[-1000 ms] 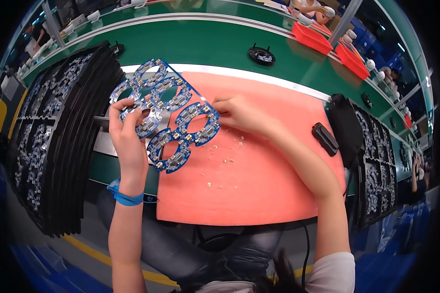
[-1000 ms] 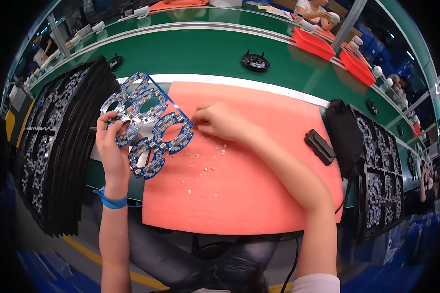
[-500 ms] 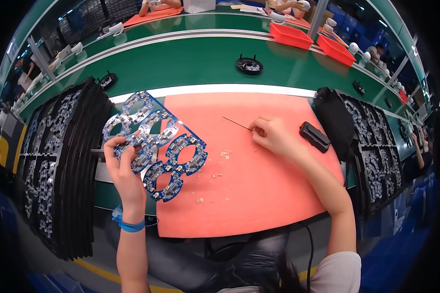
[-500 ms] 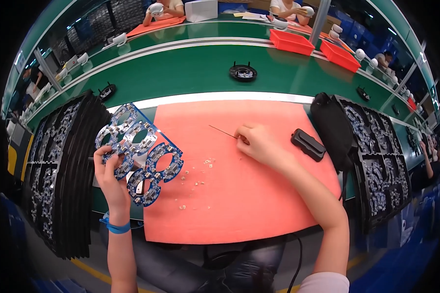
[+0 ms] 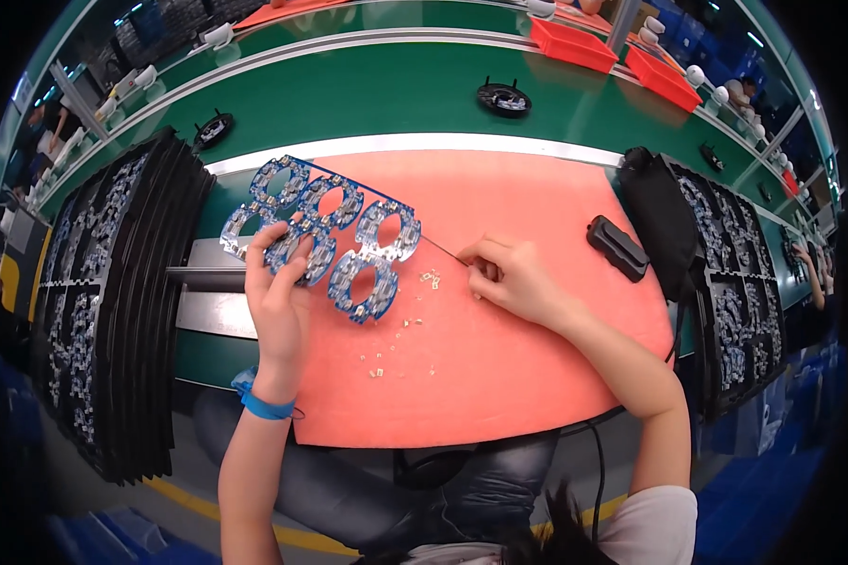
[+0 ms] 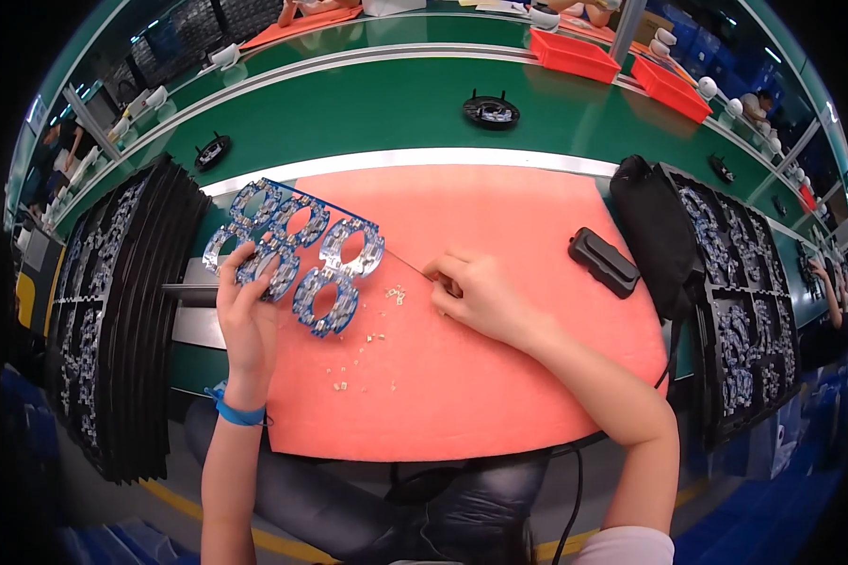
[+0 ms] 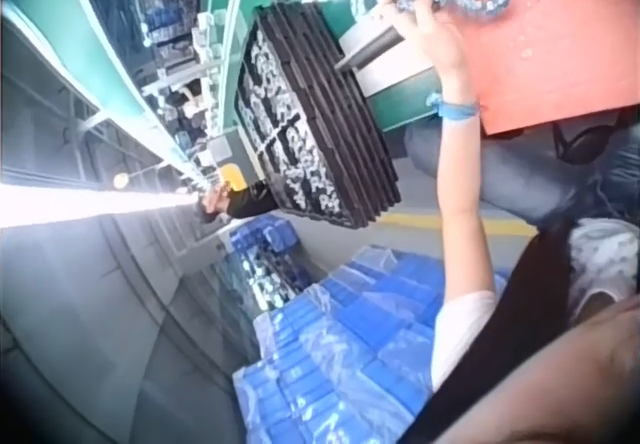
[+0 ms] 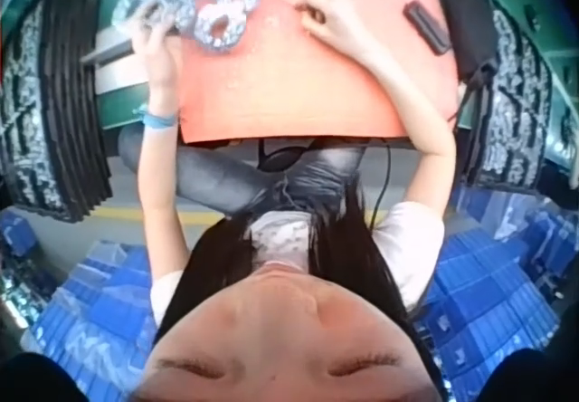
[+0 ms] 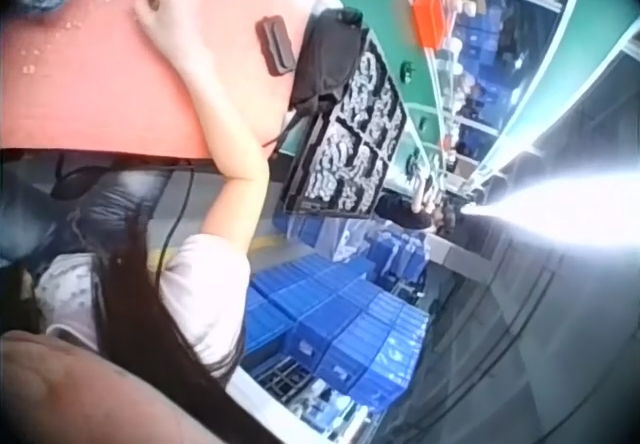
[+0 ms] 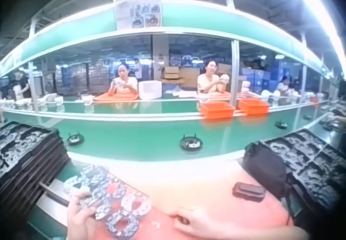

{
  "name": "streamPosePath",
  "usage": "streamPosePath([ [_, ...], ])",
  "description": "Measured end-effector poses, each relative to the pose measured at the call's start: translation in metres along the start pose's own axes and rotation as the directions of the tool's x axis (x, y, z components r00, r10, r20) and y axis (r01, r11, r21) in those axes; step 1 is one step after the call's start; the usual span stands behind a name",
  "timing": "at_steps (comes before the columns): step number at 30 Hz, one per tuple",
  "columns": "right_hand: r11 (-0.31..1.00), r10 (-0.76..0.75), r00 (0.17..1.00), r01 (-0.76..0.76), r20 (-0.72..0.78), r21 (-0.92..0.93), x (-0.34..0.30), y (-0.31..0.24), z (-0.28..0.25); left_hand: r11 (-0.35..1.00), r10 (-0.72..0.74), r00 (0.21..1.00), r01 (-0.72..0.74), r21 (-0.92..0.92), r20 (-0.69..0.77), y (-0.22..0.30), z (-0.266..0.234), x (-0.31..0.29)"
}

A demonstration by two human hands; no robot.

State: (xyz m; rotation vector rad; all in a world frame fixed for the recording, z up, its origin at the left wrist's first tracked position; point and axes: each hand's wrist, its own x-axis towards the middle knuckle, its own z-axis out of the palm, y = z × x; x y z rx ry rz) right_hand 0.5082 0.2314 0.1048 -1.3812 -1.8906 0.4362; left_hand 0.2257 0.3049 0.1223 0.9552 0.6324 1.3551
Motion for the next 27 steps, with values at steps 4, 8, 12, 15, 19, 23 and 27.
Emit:
streamPosePath([
  [4,0.994,-0.105,0.993,0.107,0.058,-0.025,0.000,-0.011,0.000,0.998,0.001,0.999,0.001,-0.060,0.041,-0.002,0.006,-0.001],
  [8,0.985,-0.174,0.972,0.173,0.155,0.020,-0.005,-0.017,0.005,0.999,0.051,0.998,-0.051,0.006,0.026,-0.005,0.009,-0.002],
  [12,0.971,-0.236,0.958,0.237,0.165,0.013,-0.004,-0.017,0.005,0.999,0.036,0.999,-0.036,-0.015,0.029,-0.004,0.016,0.000],
  [15,0.973,-0.227,0.964,0.229,0.138,-0.002,-0.005,-0.017,0.006,0.999,0.033,0.998,-0.031,-0.044,0.045,-0.006,0.018,0.003],
  [19,0.985,-0.174,0.973,0.172,0.150,0.026,-0.003,-0.018,0.004,0.998,0.020,0.999,-0.017,-0.068,0.045,-0.021,0.023,0.018],
  [23,0.950,-0.313,0.931,0.304,0.189,0.076,-0.002,-0.013,0.005,0.999,-0.042,0.995,0.044,-0.020,0.087,-0.040,0.040,0.034],
  [27,0.937,-0.350,0.920,0.348,0.176,0.042,-0.006,-0.014,0.004,0.904,-0.133,0.985,0.076,0.420,0.110,-0.045,0.024,0.055],
])
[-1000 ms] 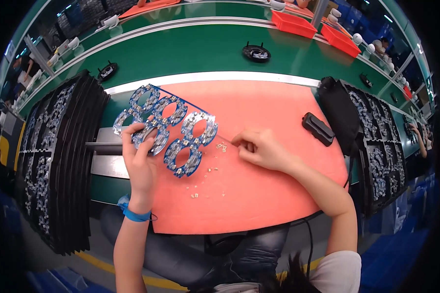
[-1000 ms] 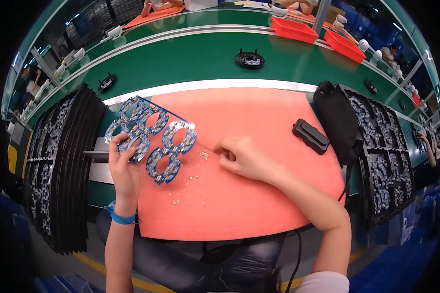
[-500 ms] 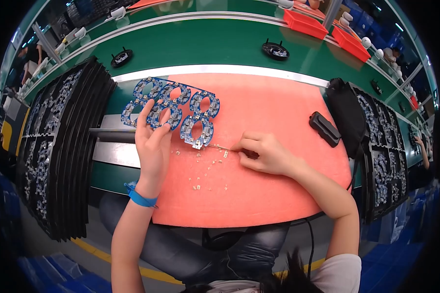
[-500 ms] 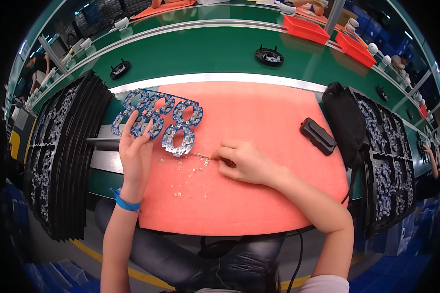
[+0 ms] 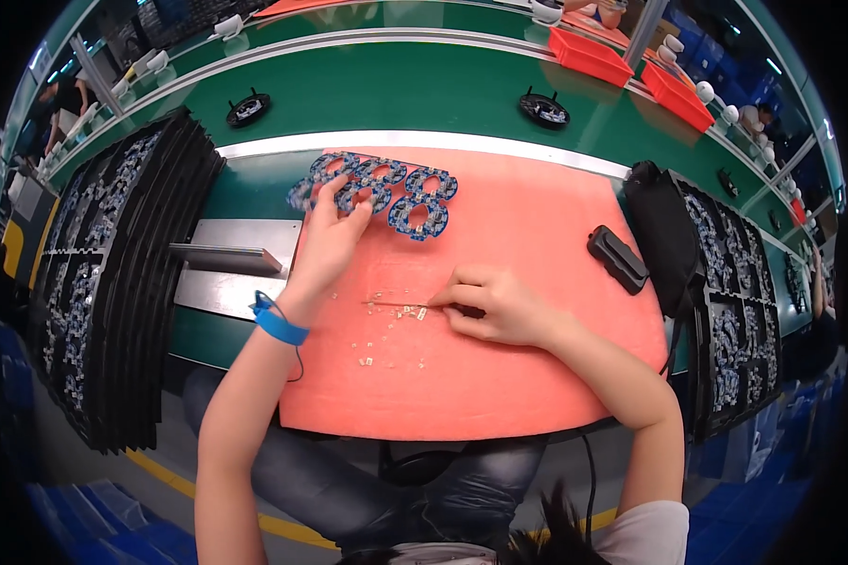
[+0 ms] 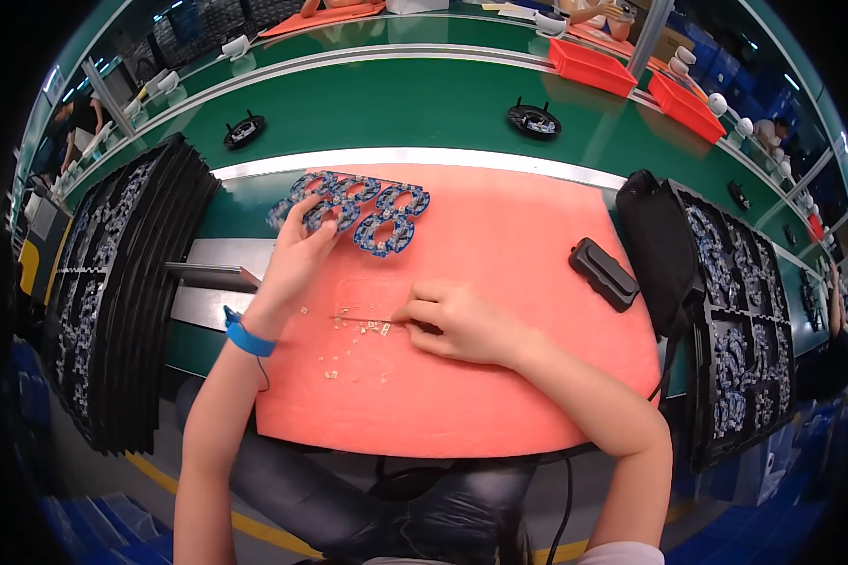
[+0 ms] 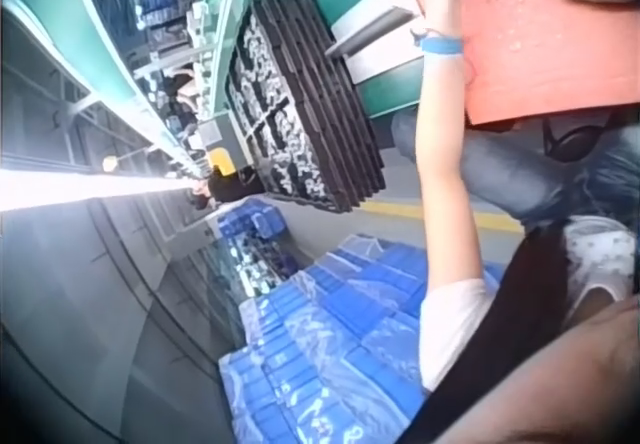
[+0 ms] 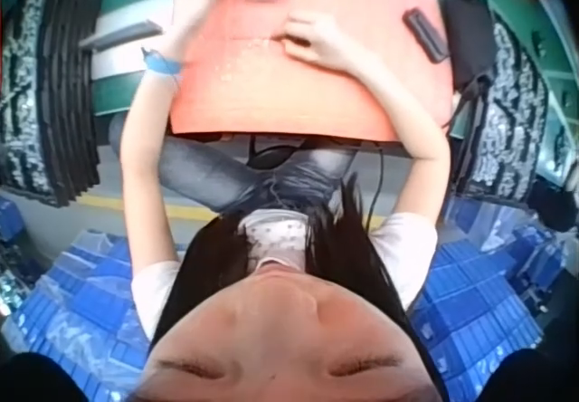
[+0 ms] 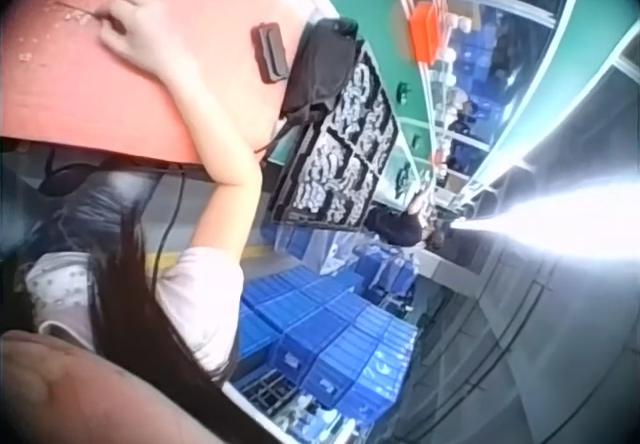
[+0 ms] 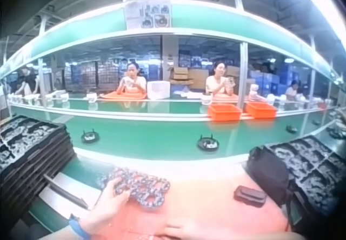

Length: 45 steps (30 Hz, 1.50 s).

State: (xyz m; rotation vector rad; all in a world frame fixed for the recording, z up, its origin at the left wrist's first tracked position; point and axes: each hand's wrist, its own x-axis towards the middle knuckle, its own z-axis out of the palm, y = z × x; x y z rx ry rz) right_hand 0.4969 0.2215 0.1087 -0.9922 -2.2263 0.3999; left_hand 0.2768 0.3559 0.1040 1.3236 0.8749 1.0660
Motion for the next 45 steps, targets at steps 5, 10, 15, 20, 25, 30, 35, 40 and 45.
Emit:
streamPosePath([
  [5,0.999,0.050,0.997,-0.051,-0.065,-0.002,-0.001,0.003,0.007,0.843,-0.048,0.992,-0.024,0.537,0.120,0.046,-0.016,-0.020],
  [10,0.994,0.103,0.989,-0.100,-0.104,0.039,0.000,0.004,0.007,0.597,-0.050,0.967,-0.171,0.783,0.249,0.075,-0.010,-0.059],
  [15,0.991,0.118,0.992,-0.116,-0.036,0.068,0.006,-0.001,0.010,0.473,0.179,0.558,-0.771,0.427,0.810,0.064,0.004,-0.158],
  [20,0.994,0.080,0.995,-0.075,-0.064,0.075,0.028,0.001,0.016,0.255,0.247,0.402,-0.905,0.341,0.882,0.028,-0.001,-0.184],
  [25,0.999,0.029,0.999,-0.028,-0.033,0.023,0.072,0.006,0.032,0.163,0.355,0.341,-0.939,0.302,0.870,0.010,-0.009,-0.181],
  [30,0.999,-0.045,0.999,0.045,0.002,-0.021,0.076,0.009,0.038,0.192,0.441,0.332,-0.943,0.274,0.834,0.001,-0.017,-0.179],
  [35,0.983,0.090,0.986,-0.111,0.142,0.147,0.058,-0.014,0.030,0.258,0.440,0.360,-0.928,0.268,0.823,-0.002,-0.022,-0.178],
  [40,0.986,0.094,0.990,-0.108,0.109,0.124,0.048,-0.025,0.019,0.327,0.425,0.390,-0.908,0.264,0.817,0.003,-0.023,-0.177],
  [45,0.966,0.199,0.976,-0.210,-0.089,-0.153,0.029,-0.019,0.018,0.377,0.421,0.403,-0.893,0.247,0.813,0.002,-0.023,-0.176],
])
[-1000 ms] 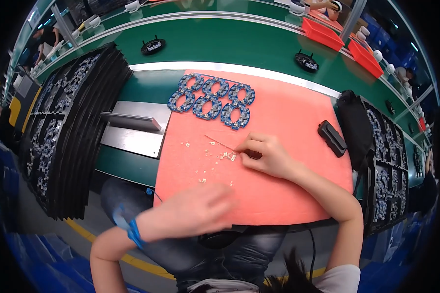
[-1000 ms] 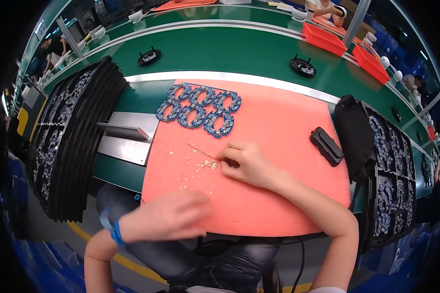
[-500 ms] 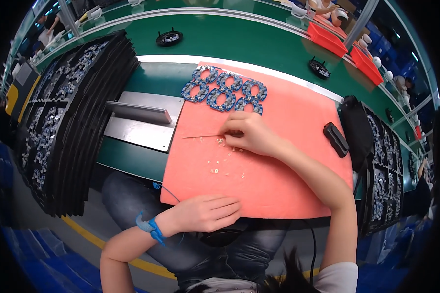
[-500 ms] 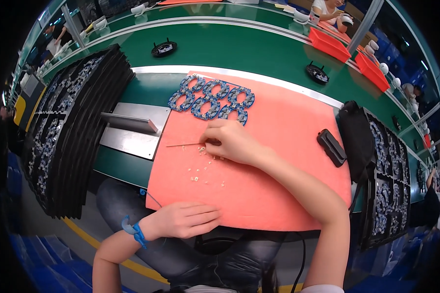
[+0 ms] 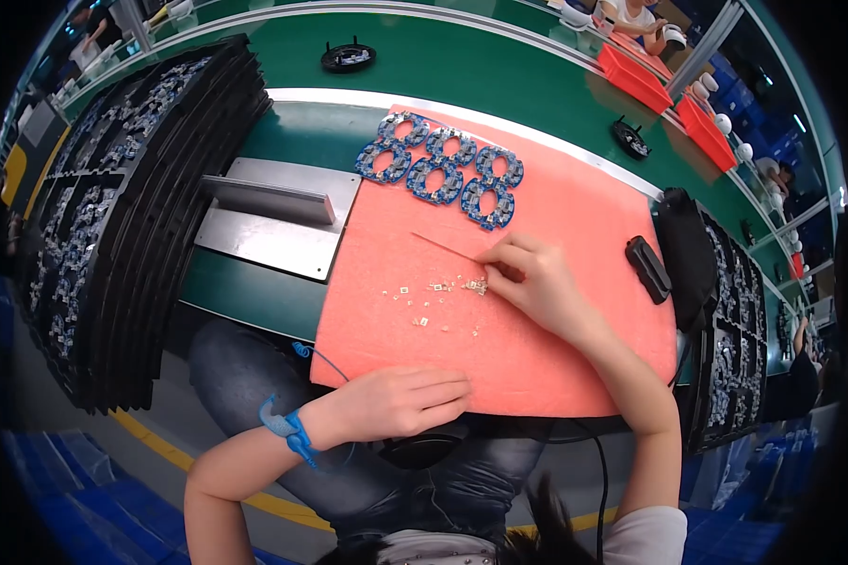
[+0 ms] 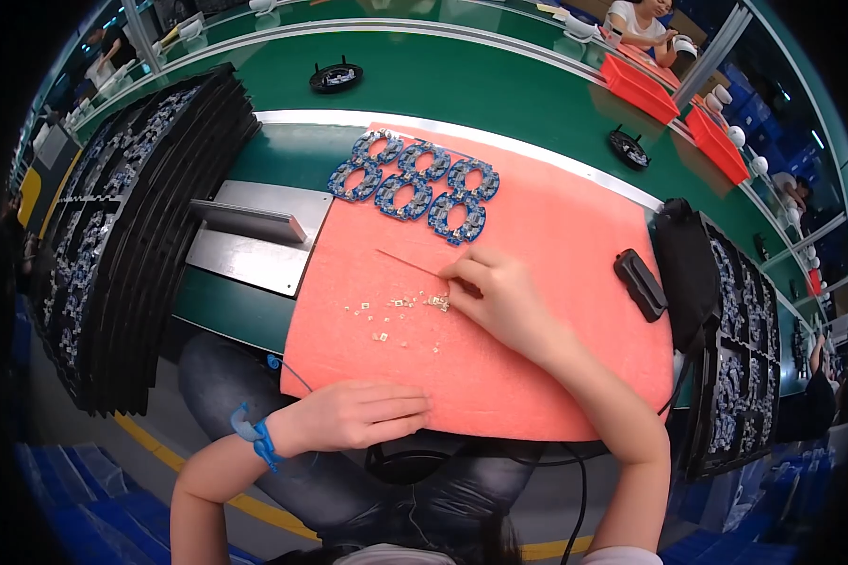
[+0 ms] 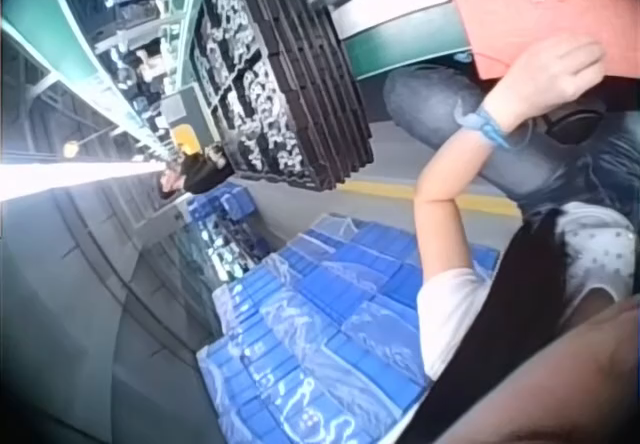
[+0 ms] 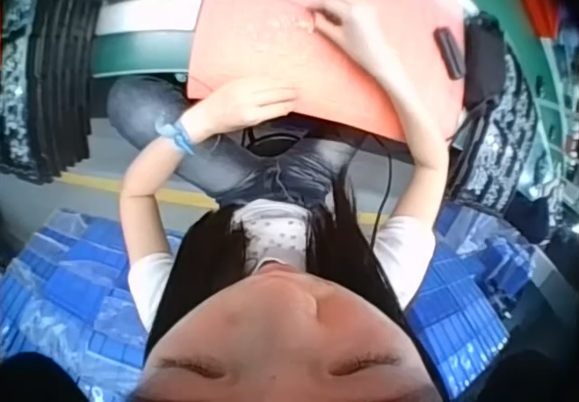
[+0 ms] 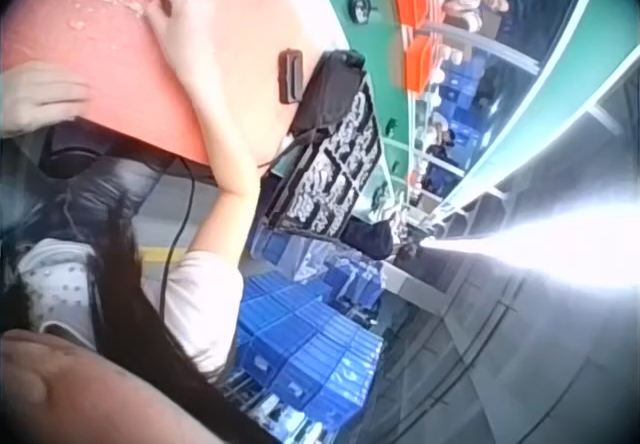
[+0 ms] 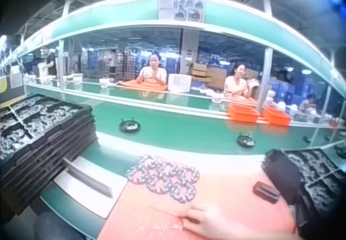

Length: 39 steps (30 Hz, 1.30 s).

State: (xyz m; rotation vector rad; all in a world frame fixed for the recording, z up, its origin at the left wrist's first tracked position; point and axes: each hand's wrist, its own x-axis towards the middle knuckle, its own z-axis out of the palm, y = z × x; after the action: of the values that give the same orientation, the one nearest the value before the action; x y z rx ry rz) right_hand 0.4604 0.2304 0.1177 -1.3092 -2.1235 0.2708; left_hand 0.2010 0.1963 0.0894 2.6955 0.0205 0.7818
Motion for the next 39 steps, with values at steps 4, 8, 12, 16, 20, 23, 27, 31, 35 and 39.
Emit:
streamPosePath([
  [4,0.995,0.045,0.998,-0.048,0.036,0.085,-0.011,-0.019,0.006,1.000,-0.011,1.000,0.011,-0.027,0.000,0.000,0.002,-0.001],
  [8,0.989,0.054,0.994,-0.066,0.092,0.132,-0.018,-0.028,0.009,1.000,-0.016,1.000,0.016,-0.023,0.000,0.000,0.000,0.000],
  [12,0.999,0.025,1.000,-0.025,0.001,0.033,-0.021,-0.034,-0.004,0.999,-0.027,1.000,0.027,-0.029,-0.005,0.001,0.002,-0.003],
  [16,0.995,0.070,0.995,-0.065,0.076,-0.074,-0.037,-0.032,-0.019,0.999,-0.028,1.000,0.027,-0.026,-0.008,0.002,0.002,-0.002],
  [20,0.989,0.147,0.984,-0.144,0.103,-0.034,-0.041,-0.036,-0.019,0.999,-0.026,1.000,0.026,-0.032,-0.001,0.002,0.001,-0.001],
  [23,0.949,0.285,0.953,-0.296,0.107,0.107,-0.038,-0.036,-0.017,0.999,-0.025,1.000,0.025,-0.040,0.004,0.001,0.002,0.000],
  [27,0.909,0.380,0.918,-0.393,0.111,0.141,-0.026,-0.035,-0.013,0.999,-0.028,1.000,0.028,-0.035,-0.002,0.002,0.004,-0.001],
  [31,0.939,0.318,0.946,-0.323,0.062,0.120,-0.027,-0.031,-0.006,0.999,-0.033,0.999,0.032,-0.038,-0.015,0.004,0.004,-0.002],
  [35,0.941,0.290,0.952,-0.302,0.094,0.151,-0.033,-0.036,-0.006,0.999,-0.025,1.000,0.024,-0.027,-0.018,0.003,0.005,-0.001],
  [39,0.947,0.249,0.964,-0.263,0.095,0.186,-0.040,-0.041,-0.003,0.999,-0.028,0.999,0.027,-0.021,-0.018,0.003,0.003,-0.001],
])
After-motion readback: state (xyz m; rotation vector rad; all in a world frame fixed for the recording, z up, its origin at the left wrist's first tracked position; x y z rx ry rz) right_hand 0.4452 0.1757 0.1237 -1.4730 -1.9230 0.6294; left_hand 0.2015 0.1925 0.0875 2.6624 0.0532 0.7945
